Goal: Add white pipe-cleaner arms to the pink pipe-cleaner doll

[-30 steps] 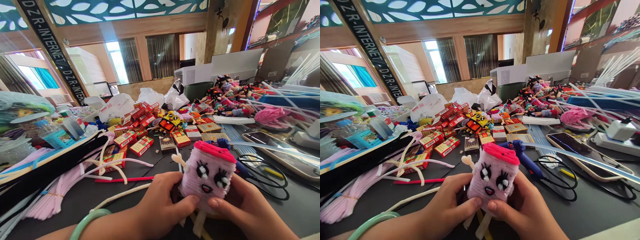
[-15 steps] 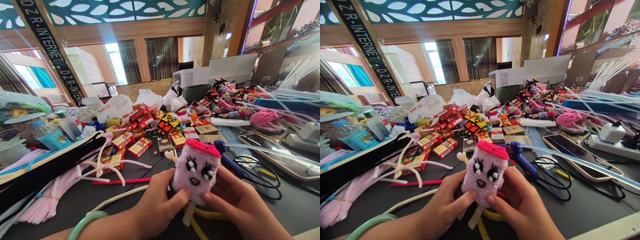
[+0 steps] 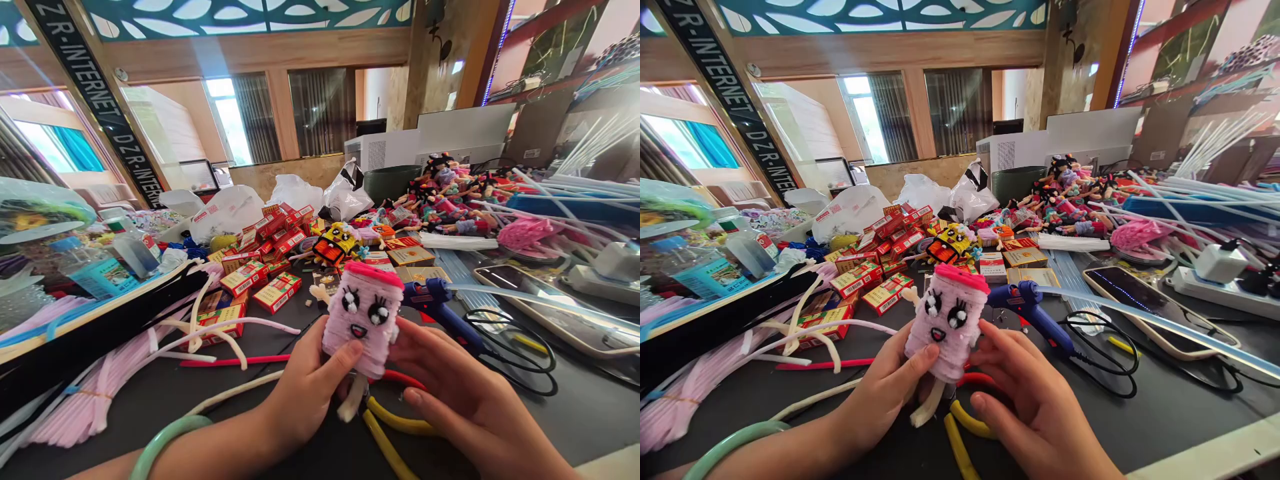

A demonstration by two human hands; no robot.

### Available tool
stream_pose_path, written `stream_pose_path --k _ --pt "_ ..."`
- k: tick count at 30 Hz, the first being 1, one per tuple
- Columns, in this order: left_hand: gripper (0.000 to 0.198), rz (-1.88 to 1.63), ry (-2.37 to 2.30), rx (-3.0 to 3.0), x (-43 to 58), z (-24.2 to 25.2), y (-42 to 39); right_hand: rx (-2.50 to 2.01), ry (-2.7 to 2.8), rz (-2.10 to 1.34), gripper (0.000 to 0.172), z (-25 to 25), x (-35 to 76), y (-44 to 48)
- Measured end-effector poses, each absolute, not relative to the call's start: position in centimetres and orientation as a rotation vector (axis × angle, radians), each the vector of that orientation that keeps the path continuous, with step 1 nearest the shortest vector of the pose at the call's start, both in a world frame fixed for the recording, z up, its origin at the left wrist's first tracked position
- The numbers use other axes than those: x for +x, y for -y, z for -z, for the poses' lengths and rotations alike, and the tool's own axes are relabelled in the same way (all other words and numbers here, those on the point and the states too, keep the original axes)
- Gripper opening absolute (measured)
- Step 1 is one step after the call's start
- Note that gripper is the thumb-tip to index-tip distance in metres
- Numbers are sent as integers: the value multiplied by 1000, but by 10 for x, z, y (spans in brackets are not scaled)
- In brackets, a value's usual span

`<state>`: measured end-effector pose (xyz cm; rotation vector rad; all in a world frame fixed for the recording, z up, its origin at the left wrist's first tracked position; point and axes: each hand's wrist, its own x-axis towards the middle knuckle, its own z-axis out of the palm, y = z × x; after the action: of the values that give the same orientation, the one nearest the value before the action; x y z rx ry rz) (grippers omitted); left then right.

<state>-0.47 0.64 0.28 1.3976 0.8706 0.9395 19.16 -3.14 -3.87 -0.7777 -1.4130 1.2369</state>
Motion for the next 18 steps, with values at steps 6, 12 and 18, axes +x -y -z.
stream_pose_path --k 6,12,18 --pt "51 -1018 -943 1268 -4 -3 -9 -883 1413 -1101 27 39 190 35" --pt "52 -1107 -955 1097 -2 -3 -10 -936 1611 -860 6 27 189 33" --pt "52 -1167 -943 1008 0 -3 -9 -870 1885 -470 19 16 184 36"
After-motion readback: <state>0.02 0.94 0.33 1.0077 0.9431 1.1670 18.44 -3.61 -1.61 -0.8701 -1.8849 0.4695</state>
